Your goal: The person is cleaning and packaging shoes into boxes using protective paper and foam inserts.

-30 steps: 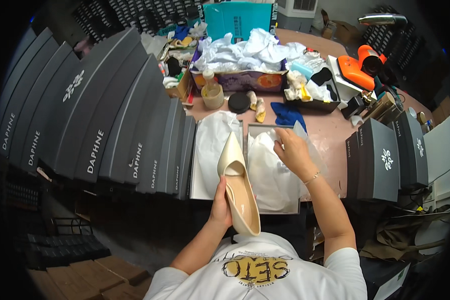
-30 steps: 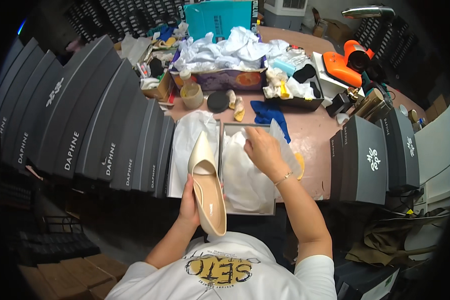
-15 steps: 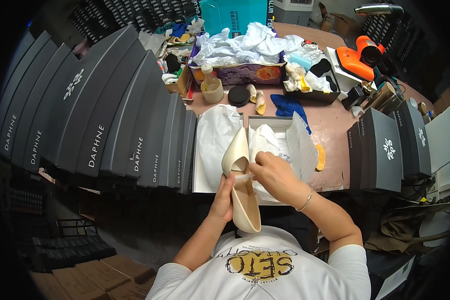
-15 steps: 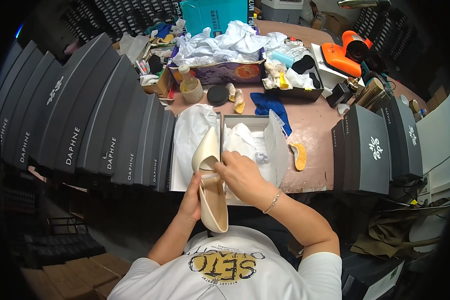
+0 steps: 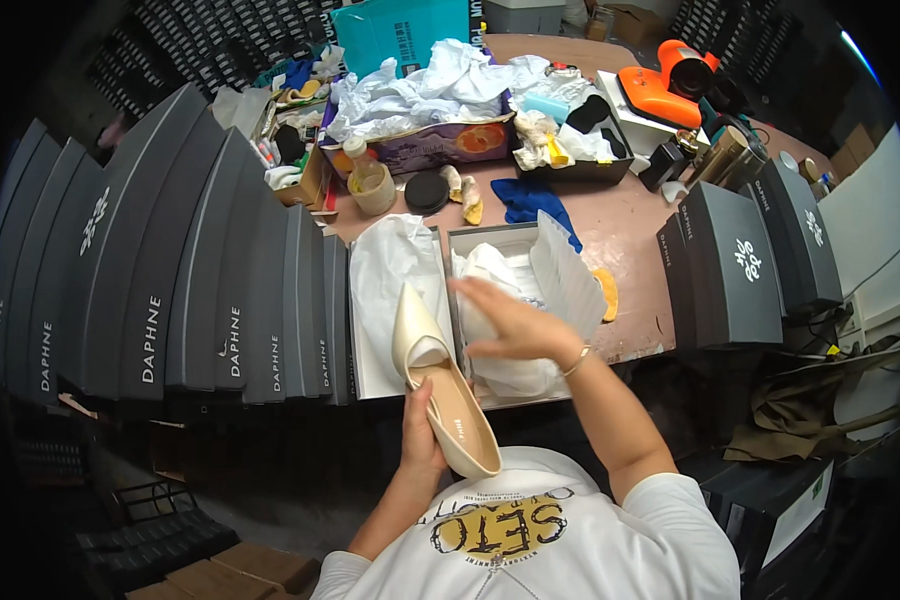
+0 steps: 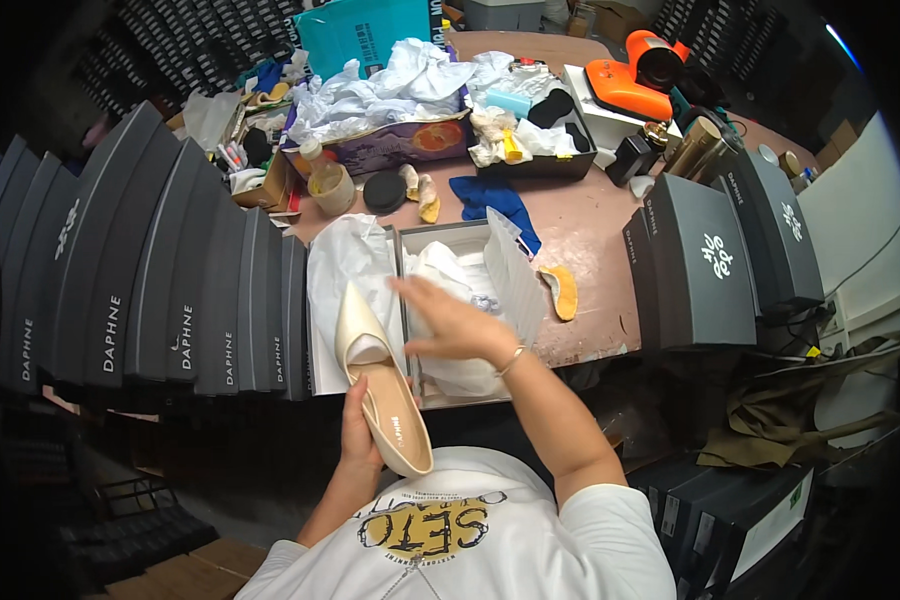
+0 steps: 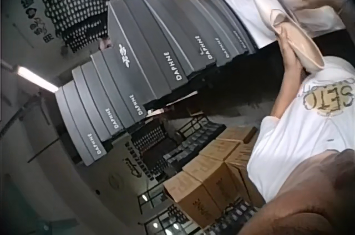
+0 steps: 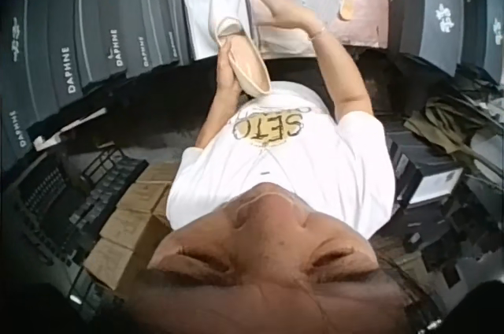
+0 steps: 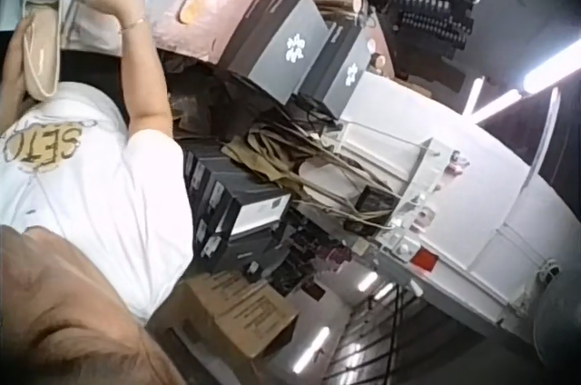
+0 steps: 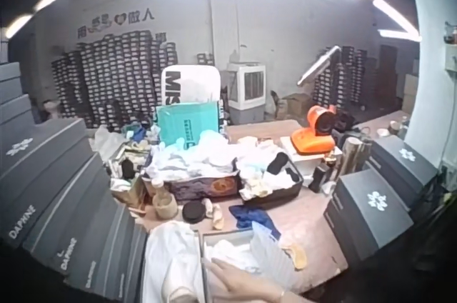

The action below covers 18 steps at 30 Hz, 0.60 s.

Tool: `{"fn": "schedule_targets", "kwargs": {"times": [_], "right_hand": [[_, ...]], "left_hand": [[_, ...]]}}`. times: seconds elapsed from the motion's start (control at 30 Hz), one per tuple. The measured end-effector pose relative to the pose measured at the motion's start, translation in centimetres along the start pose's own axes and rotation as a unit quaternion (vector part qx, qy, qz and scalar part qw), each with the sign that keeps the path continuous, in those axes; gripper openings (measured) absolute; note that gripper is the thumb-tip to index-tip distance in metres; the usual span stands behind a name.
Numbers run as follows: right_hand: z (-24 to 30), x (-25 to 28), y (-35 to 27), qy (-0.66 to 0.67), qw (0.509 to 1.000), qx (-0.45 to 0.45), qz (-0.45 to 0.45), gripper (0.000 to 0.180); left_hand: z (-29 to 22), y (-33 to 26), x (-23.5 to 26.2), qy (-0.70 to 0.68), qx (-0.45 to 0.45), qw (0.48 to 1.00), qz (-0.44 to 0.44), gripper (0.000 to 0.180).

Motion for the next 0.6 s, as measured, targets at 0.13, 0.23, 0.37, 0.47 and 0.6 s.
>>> {"fn": "schedule_targets", "kwargs": {"times": [0.13, 0.23, 0.37, 0.47, 0.6], "right_hand": [[-12.4, -2.8, -4.2, -0.276, 0.948, -0.088, 0.134, 0.050], [-9.3, 1.1, -3.5, -0.198, 0.974, -0.107, -0.016, 0.035], [-0.3, 1.3, -3.1, 0.482, 0.848, -0.217, -0.039, 0.022], [4.6, 1.6, -2.4, 0.129, 0.983, -0.035, -0.123, 0.029], [5.2, 1.0, -1.7, -0.015, 0.981, 0.042, -0.191, 0.035]], "left_hand": [[-0.2, 0.8, -2.7, 0.001, 0.054, 0.998, 0.042, 0.060], [-1.3, 1.6, -3.9, -0.022, 0.024, 0.996, 0.082, 0.065], [-1.0, 1.6, -3.3, -0.020, 0.009, 0.996, 0.081, 0.070], [-0.5, 1.7, -4.0, -0.009, -0.059, 0.995, 0.083, 0.057], [-0.5, 0.8, -3.1, 0.026, -0.104, 0.994, 0.028, 0.045]]}}
Point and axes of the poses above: each hand's wrist, its own y-axis towards the middle knuckle, its own x-axis out of the back of the hand, z = x × y, the point moved 9 cm from there along y, towards the middle knuckle, and after that the axes turned 9 degrees about -z, right-handed, at the moved point
